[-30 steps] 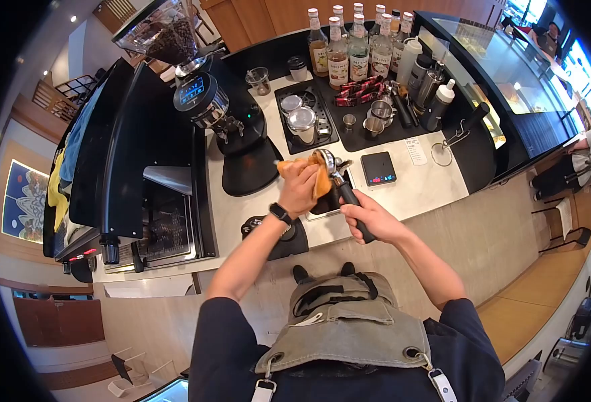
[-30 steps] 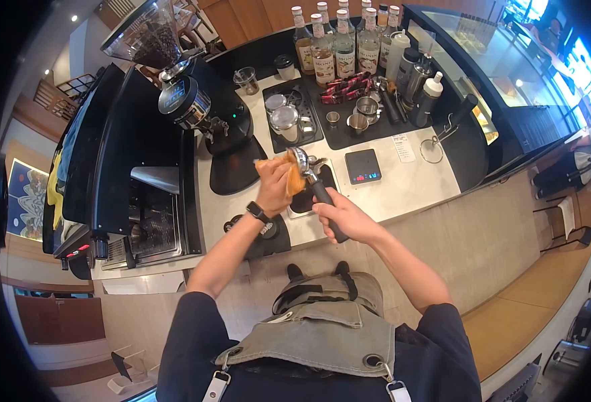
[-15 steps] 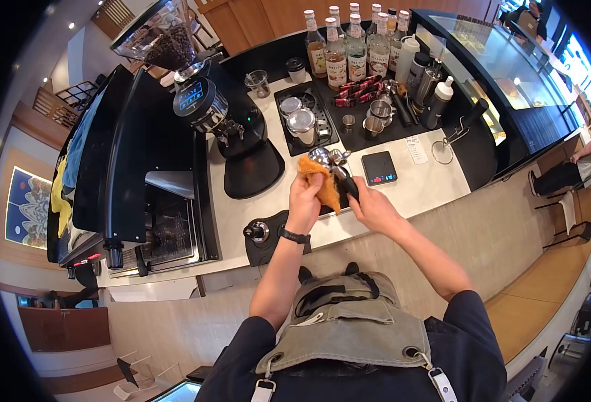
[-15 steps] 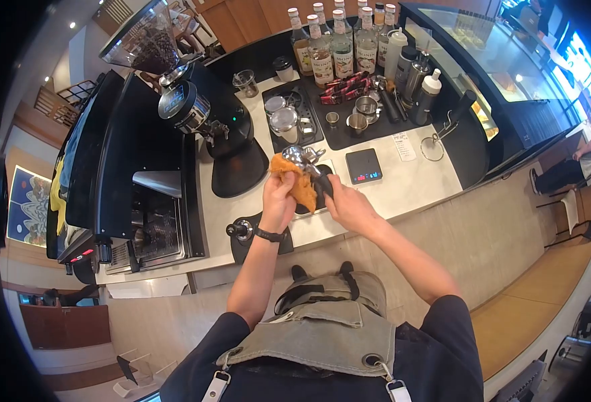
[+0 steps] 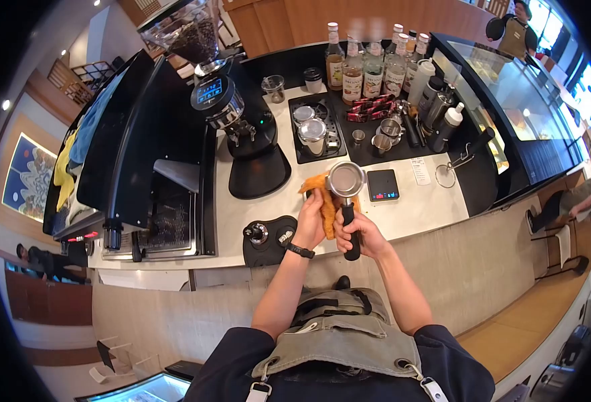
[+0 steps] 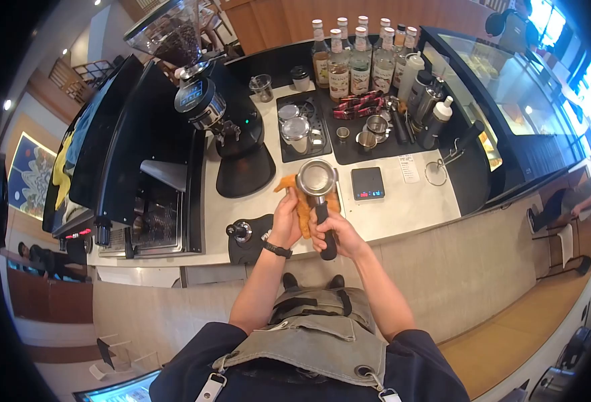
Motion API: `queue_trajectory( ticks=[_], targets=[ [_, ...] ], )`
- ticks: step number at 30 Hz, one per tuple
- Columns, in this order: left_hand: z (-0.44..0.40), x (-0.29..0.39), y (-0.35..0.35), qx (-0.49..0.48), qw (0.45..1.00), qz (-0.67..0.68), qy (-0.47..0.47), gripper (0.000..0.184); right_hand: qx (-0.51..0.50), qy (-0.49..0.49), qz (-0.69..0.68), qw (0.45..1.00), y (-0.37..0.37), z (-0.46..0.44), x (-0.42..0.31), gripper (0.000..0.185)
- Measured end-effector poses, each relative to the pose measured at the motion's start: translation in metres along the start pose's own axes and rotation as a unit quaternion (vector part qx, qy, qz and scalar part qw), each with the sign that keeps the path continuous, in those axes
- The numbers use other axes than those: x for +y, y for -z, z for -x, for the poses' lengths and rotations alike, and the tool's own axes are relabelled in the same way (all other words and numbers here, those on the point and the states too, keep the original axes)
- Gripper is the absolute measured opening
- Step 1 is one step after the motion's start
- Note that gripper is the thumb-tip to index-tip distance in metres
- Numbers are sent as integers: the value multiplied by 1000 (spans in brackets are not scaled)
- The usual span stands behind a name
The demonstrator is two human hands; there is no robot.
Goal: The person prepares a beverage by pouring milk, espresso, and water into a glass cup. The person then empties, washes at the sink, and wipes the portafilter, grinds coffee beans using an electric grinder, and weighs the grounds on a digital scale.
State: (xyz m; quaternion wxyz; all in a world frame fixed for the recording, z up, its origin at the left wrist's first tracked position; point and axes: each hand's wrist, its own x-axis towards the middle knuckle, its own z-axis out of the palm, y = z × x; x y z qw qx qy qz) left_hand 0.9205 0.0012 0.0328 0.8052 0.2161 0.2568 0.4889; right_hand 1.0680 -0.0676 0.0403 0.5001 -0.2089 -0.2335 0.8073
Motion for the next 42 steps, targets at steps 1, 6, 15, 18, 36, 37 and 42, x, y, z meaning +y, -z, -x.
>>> queue_trajectory(
  ticks=[1,6,15,18,36,37,42],
  targets=[
    [-2,-1,6,-20,999,-36,8,29,18,-18,12,1000,-5,2,0,16],
    [-4,-9,24,2,995,-101,-3,16,76,-43,43,995,-1,-3,14,12],
    [16,-17,44,7,998,43,51,26,-61,-76,-104,990,9,7,33,14],
    [19,-28,77,-96,990,45,91,27,-120,-118,-194,966,12,4,53,13],
    [168,107,139,78,992,94,-43,36,-52,-110,308,944,-170,-20,112,22],
    [194,129,149,101,988,111,-47,42,-45,-93,364,926,-189,-33,118,23],
    [300,202,266,48,987,141,-59,56,45,30,585,809,-230,-111,189,23]
  ],
)
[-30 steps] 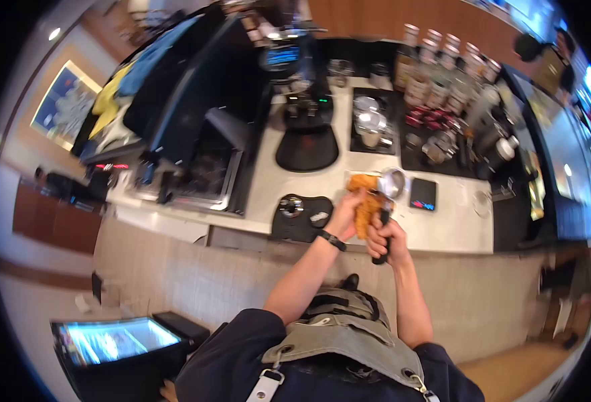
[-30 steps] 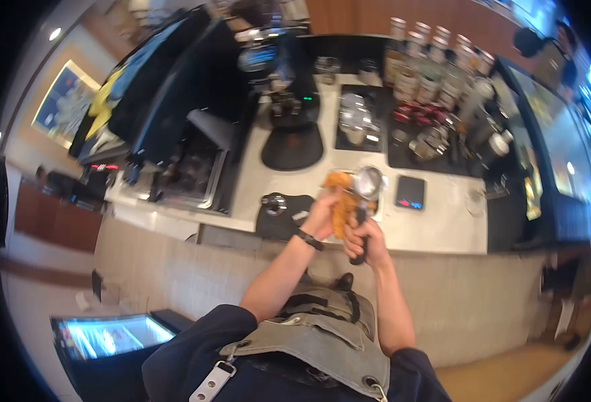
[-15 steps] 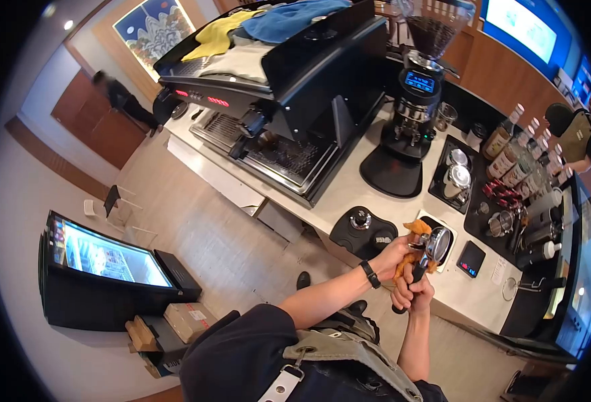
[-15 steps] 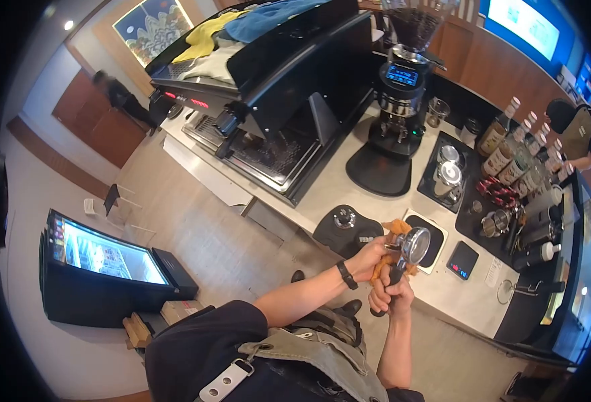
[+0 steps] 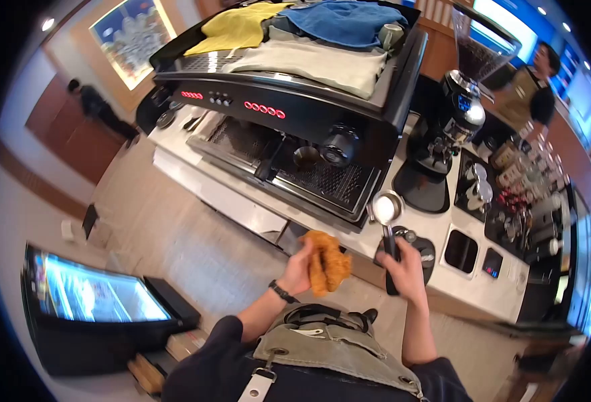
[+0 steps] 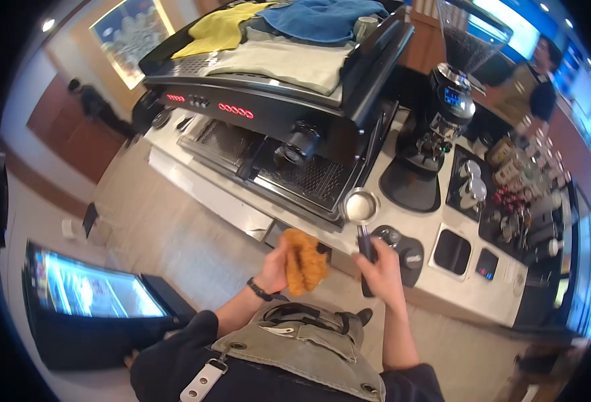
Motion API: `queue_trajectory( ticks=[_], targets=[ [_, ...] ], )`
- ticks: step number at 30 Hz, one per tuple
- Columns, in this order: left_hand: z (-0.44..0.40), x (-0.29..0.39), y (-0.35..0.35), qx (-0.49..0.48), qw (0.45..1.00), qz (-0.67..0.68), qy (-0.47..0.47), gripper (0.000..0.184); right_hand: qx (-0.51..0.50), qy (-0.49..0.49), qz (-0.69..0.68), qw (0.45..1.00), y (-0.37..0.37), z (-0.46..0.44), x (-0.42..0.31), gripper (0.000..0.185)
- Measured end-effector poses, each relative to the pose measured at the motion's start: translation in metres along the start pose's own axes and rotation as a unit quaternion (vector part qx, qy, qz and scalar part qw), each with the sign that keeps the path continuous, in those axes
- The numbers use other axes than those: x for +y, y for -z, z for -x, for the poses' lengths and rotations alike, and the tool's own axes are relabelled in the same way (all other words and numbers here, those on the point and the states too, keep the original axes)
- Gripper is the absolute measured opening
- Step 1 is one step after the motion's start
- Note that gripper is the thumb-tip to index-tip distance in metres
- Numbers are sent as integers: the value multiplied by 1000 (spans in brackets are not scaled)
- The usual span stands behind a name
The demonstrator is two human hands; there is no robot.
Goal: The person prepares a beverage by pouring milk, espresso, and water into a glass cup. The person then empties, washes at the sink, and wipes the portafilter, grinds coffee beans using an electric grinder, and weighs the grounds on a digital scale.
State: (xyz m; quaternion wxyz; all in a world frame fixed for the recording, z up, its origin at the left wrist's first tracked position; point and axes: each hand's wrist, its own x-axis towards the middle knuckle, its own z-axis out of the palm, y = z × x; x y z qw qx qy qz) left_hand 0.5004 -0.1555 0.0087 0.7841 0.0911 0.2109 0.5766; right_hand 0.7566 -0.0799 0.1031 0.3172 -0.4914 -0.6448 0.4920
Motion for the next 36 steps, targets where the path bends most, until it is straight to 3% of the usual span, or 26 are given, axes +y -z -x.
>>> queue_trajectory(
  ticks=[2,3,6,12,14,15,23,24,25,27,28,29,31,34,36],
  targets=[
    [23,45,28,8,999,12,-38,53,91,16,53,994,-47,-34,-11,31],
    [31,69,38,30,998,-48,-39,52,139,37,79,986,-70,-52,-14,35],
    [55,129,67,87,977,-190,-37,47,195,-39,101,975,-118,-100,-21,43],
    [74,215,123,85,996,-20,-2,55,292,-75,199,933,-166,-159,-18,57],
    [74,226,140,97,995,7,-17,55,308,-92,218,921,-174,-166,-19,59],
    [72,229,149,107,994,19,-25,55,329,-59,225,915,-177,-169,-18,51],
    [44,224,190,138,974,81,-157,55,355,-96,207,906,-181,-191,5,60],
    [41,218,197,161,970,90,-161,51,352,-80,202,911,-179,-192,13,60],
    [44,208,209,260,956,-19,-134,50,357,-85,214,905,-181,-192,5,58],
    [56,186,241,439,865,-232,-64,47,333,-99,201,916,-184,-186,-14,56],
    [62,170,283,444,808,-374,-102,45,327,-91,201,919,-181,-188,-9,54],
    [69,179,283,401,752,-495,-168,46,328,-92,203,918,-181,-188,-5,54],
    [69,202,265,285,588,-701,-285,46,332,-89,206,916,-180,-189,-8,52],
    [42,225,243,109,405,-869,-263,50,302,-83,198,929,-181,-183,-18,52],
    [25,215,256,71,385,-894,-218,51,299,-73,202,930,-181,-182,-19,52]
  ],
)
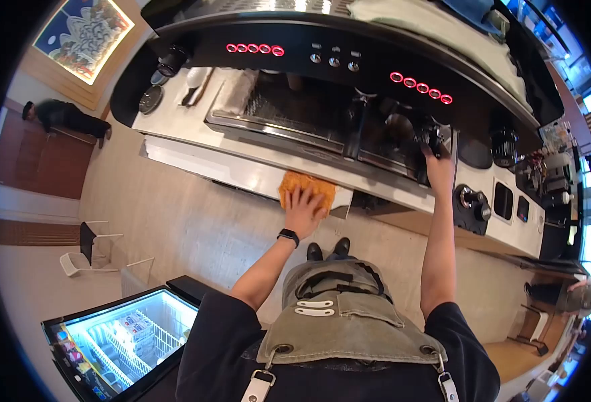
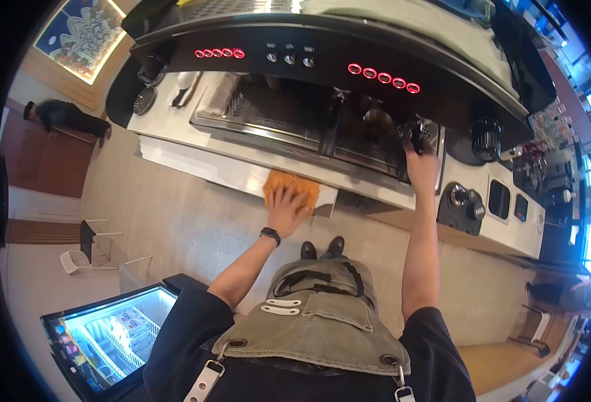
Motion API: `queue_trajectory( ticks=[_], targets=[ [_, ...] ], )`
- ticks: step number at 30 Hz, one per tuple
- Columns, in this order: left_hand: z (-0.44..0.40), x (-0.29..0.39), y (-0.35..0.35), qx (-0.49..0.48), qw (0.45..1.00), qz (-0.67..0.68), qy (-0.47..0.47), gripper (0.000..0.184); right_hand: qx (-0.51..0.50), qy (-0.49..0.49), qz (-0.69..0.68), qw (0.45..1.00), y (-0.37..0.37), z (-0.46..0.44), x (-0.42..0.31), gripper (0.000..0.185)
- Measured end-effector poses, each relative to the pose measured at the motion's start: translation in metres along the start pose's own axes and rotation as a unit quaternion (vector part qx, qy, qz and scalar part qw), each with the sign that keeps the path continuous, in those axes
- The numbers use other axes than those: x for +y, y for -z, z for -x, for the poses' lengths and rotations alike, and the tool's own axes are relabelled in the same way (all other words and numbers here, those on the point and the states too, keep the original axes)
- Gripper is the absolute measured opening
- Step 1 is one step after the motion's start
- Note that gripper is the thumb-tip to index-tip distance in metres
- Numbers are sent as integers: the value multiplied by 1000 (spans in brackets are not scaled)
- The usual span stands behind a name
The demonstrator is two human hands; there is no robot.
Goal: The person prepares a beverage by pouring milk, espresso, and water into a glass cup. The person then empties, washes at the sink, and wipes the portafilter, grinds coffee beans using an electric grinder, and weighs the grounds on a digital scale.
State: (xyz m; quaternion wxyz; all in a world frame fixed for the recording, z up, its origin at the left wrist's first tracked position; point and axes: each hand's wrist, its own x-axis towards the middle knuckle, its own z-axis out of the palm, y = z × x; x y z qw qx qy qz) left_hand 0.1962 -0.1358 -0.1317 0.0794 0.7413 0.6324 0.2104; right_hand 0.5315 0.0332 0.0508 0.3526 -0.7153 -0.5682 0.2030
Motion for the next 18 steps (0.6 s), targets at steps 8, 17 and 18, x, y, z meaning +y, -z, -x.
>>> queue_trajectory(
  ticks=[8,17,18],
  targets=[
    [-40,27,-34,-69,996,31,48,55,-10,-12,-33,999,11,8,-9,53],
    [-162,4,265,361,909,127,-162,26,112,142,-236,955,-9,168,20,18],
    [-185,1,299,398,889,74,-213,33,81,122,-236,961,-22,190,29,17]
  ],
)
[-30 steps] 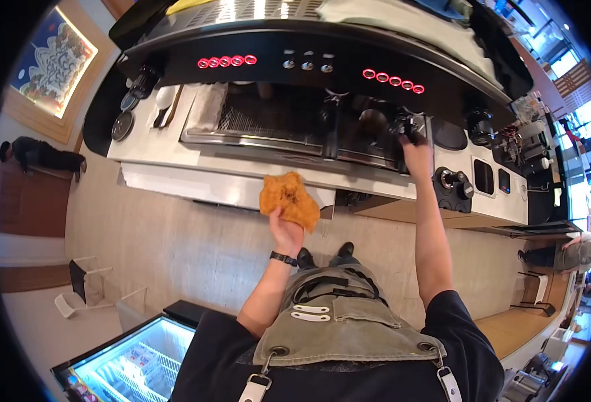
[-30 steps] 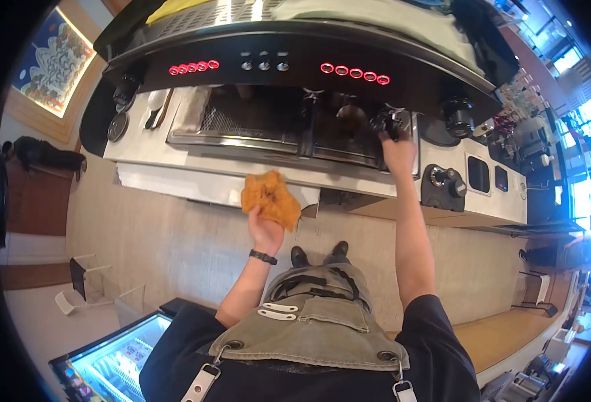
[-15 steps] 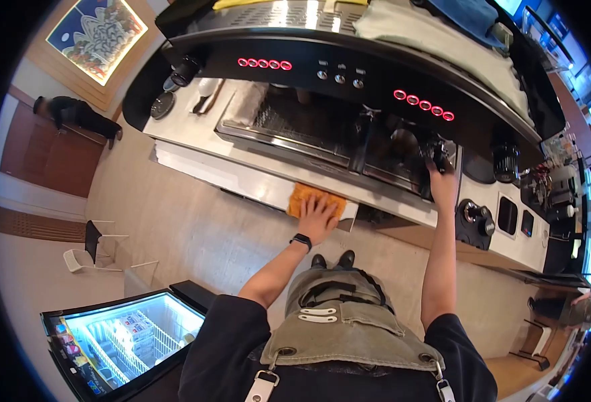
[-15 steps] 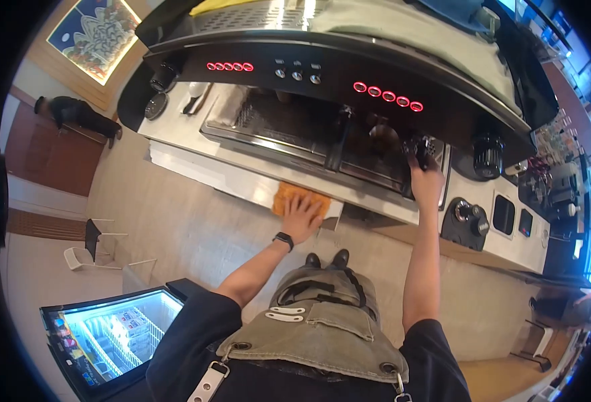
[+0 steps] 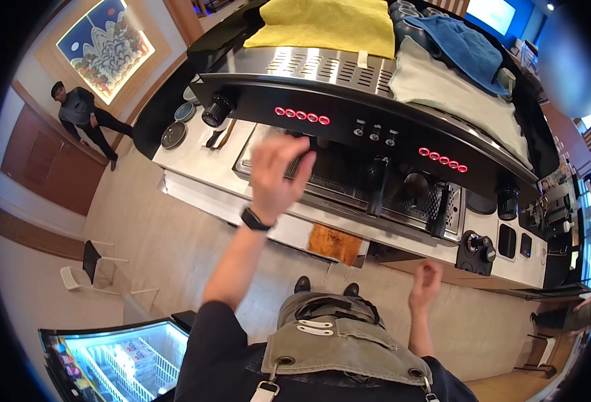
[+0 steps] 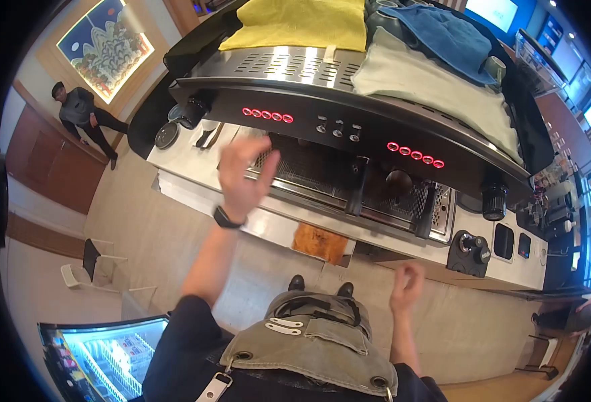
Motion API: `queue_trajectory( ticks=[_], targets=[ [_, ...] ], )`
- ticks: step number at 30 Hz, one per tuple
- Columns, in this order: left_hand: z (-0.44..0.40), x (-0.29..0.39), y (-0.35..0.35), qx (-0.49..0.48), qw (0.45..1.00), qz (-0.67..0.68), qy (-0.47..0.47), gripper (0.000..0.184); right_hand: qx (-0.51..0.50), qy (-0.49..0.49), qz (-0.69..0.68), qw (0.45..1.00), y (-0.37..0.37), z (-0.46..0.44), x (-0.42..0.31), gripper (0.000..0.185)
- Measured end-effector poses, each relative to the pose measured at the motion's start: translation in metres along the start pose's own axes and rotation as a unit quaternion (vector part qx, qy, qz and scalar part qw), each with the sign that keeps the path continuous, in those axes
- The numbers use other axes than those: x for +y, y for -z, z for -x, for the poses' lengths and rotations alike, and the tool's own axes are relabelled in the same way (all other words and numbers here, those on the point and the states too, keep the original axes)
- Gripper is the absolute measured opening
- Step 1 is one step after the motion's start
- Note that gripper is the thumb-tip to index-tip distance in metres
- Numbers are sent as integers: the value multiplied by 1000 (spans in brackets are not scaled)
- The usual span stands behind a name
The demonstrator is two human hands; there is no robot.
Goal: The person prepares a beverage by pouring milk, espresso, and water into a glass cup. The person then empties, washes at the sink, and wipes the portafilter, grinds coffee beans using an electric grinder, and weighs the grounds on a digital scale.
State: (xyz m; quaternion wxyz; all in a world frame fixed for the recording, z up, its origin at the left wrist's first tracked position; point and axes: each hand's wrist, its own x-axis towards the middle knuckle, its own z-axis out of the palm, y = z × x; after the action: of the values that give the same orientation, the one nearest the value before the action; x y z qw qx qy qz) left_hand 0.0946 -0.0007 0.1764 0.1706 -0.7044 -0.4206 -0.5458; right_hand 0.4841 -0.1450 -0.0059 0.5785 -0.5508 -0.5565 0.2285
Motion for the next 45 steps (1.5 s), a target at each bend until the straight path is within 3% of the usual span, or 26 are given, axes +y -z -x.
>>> queue_trajectory(
  ticks=[1,6,11,14,18,24,28,31,34,36,38,40,43,45],
  targets=[
    [-34,-10,7,27,997,-31,-72,39,-25,-28,0,999,-5,25,8,16],
    [-128,-34,19,-170,962,-70,-203,75,-44,-253,-56,965,-36,113,59,19],
    [-146,-42,18,-240,935,-65,-254,81,23,-371,-16,928,-46,183,96,25],
    [-154,-51,5,-277,916,-32,-290,77,16,-524,-7,852,-41,237,125,23],
    [-154,-44,6,-291,918,-13,-268,80,-44,-680,35,731,-41,305,165,21],
    [-154,-39,7,-291,923,-4,-251,77,-61,-650,6,758,-59,314,160,23],
    [-155,-39,6,-290,921,2,-260,77,-7,-526,9,850,-63,286,163,25],
    [-153,-43,5,-288,922,0,-260,75,19,-357,-13,934,-42,198,128,22],
    [-153,-43,4,-290,921,0,-260,72,73,-285,64,953,-24,61,12,22],
    [-152,-42,6,-284,922,-2,-263,74,109,-180,19,977,-10,0,-10,18],
    [-153,-40,3,-282,923,1,-263,76,101,-140,125,977,-1,-54,-46,18],
    [-154,-38,5,-287,922,3,-260,75,104,-59,117,986,7,-96,-27,22],
    [-155,-37,6,-294,921,4,-254,74,76,-16,217,973,0,-143,-14,35],
    [-155,-35,7,-295,921,-3,-253,74,36,-61,224,972,-6,-153,-11,48]
  ],
)
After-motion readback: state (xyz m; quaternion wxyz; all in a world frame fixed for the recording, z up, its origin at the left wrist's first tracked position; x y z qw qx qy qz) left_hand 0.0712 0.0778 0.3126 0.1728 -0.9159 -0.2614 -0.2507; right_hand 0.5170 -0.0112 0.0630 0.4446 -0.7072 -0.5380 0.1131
